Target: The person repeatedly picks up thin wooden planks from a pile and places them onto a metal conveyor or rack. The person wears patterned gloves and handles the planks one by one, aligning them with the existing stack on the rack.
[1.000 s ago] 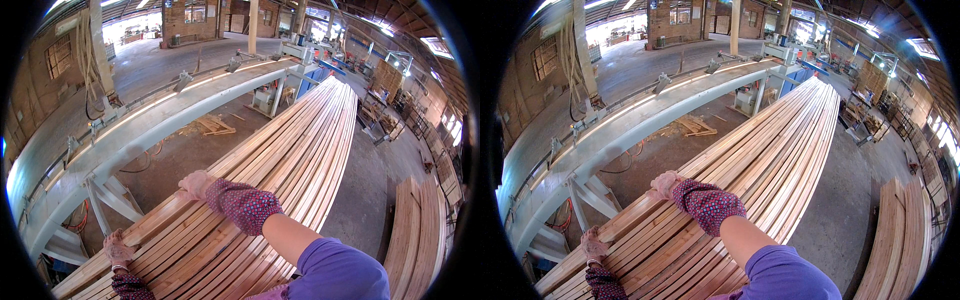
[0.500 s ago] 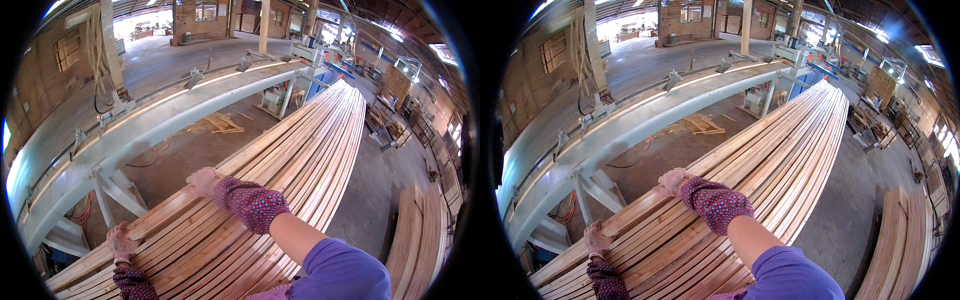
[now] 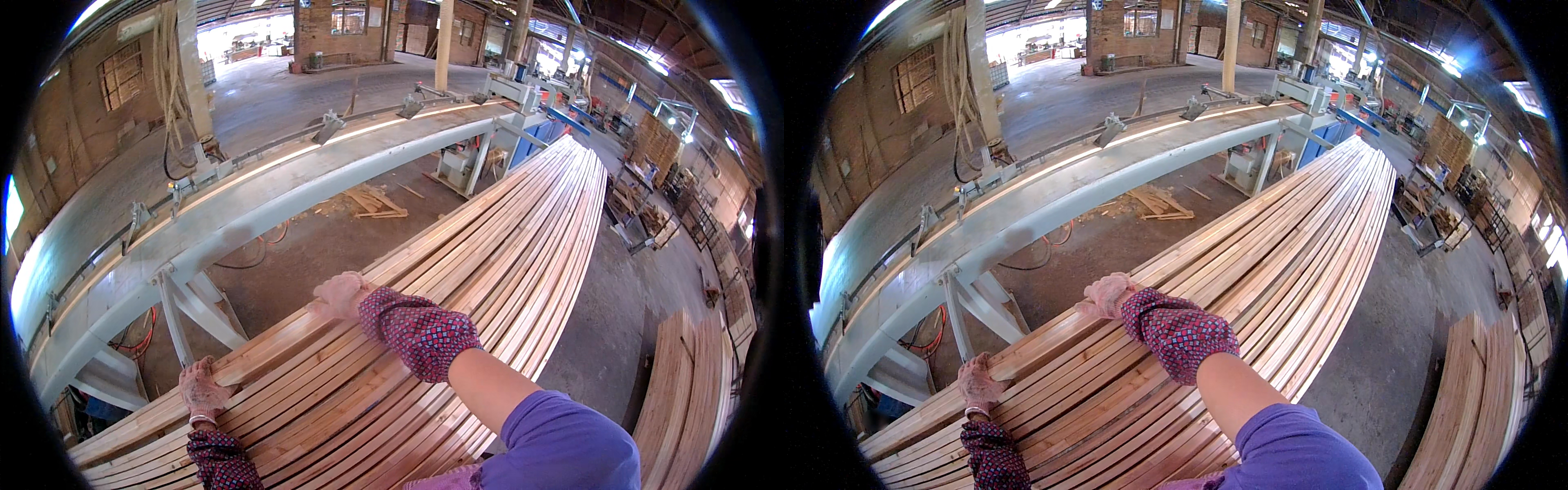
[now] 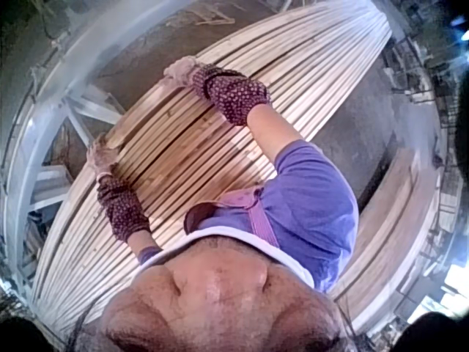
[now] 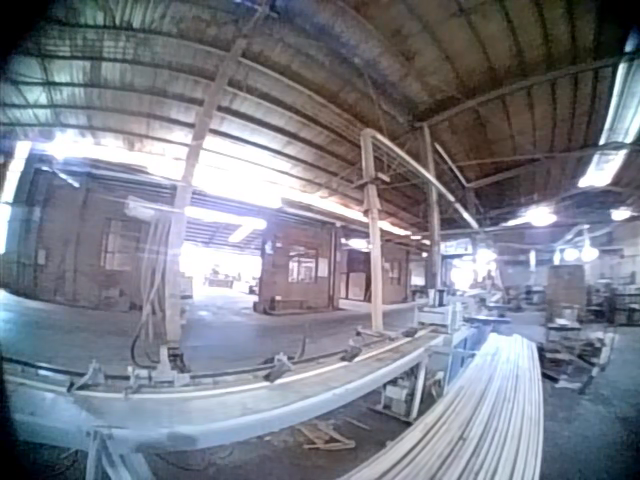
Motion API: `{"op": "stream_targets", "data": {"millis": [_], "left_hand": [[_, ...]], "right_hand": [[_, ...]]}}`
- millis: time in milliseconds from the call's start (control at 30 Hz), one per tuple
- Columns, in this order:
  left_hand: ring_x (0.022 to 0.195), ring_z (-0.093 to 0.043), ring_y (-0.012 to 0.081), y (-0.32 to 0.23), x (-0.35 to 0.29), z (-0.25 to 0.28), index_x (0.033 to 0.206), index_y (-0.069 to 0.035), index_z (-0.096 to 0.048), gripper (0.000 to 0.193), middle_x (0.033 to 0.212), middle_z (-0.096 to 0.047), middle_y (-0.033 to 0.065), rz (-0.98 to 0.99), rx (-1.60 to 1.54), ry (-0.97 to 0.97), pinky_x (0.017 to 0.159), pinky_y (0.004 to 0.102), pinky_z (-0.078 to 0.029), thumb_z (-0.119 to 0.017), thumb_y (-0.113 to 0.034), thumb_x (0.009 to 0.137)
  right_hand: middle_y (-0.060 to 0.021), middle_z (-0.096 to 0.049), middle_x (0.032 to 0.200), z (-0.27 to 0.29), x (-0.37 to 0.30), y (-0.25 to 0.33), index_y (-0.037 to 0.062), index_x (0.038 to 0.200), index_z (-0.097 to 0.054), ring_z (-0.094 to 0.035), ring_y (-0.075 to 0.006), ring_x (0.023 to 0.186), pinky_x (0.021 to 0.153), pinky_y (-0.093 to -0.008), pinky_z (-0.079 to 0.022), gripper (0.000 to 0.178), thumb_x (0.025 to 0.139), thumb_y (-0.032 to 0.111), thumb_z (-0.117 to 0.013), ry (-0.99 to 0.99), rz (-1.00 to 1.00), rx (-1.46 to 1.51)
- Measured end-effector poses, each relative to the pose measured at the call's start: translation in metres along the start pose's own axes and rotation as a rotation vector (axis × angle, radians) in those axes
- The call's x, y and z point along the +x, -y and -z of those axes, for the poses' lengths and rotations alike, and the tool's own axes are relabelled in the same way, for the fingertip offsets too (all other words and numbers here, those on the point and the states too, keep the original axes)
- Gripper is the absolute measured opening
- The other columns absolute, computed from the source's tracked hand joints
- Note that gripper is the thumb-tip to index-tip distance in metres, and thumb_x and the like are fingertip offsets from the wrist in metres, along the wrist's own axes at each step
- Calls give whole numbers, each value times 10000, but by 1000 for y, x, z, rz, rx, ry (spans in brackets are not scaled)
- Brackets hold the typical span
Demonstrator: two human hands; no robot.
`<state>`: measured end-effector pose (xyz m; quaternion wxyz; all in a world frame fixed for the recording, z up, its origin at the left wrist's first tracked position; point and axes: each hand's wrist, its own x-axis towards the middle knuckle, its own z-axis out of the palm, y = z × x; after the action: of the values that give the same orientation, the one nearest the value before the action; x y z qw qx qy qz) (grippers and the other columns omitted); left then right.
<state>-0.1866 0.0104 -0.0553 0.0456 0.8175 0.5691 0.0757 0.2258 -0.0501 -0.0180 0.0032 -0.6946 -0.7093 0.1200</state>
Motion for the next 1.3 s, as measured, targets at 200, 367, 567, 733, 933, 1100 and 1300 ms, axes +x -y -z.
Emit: {"op": "stream_targets", "data": {"millis": [200,367,567,733,933,1100,1300], "left_hand": [[1254,-583,260,-13,-3,15,1333,-163,-637,853,1249,-676,77,47,-18,67,1175,395,-361,-880,-468,574],[1275,-577,238,-10,1,15,1346,-171,-628,845,1270,-671,73,38,38,110,1196,391,-344,-852,-524,610],[1280,-578,209,-11,-1,15,1375,-177,-617,897,1284,-666,66,32,69,101,1200,387,-338,-843,-600,616],[1266,-590,218,-6,0,10,1372,-176,-627,920,1262,-676,72,18,61,81,1192,390,-351,-847,-630,602],[1217,-622,259,-12,1,12,1306,-151,-659,847,1225,-699,83,-21,23,30,1133,416,-411,-883,-551,593],[1220,-623,258,10,-5,9,1313,-180,-656,820,1232,-698,56,-30,51,33,1127,432,-417,-867,-551,613],[1181,-635,244,1,3,-8,1304,-171,-660,798,1222,-702,61,-70,71,2,1133,392,-387,-825,-597,650]], "right_hand": [[-138,-746,1174,-4,-1,-3,110,1181,-743,-685,-330,1153,1024,-502,-482,656,985,658,-439,-43,29,3],[-119,-755,1154,-11,3,-7,135,1176,-749,-695,-326,1129,1011,-504,-486,647,982,670,-441,-92,50,-1],[-101,-754,1170,-19,10,-12,148,1174,-748,-700,-321,1121,993,-513,-495,656,982,692,-436,-70,20,-18],[-105,-752,1175,-14,4,-9,138,1173,-747,-698,-325,1123,995,-512,-495,648,985,682,-447,-100,41,3],[-141,-751,1154,-13,0,-15,107,1164,-738,-699,-347,1103,987,-507,-495,629,997,646,-460,-139,75,20],[-178,-749,1118,-6,5,6,80,1120,-719,-700,-382,1071,946,-522,-512,551,1001,567,-489,-117,95,5],[-197,-711,1256,-6,2,-7,73,1282,-687,-654,-379,1204,1030,-465,-503,555,1005,525,-520,-22,32,37]]}}
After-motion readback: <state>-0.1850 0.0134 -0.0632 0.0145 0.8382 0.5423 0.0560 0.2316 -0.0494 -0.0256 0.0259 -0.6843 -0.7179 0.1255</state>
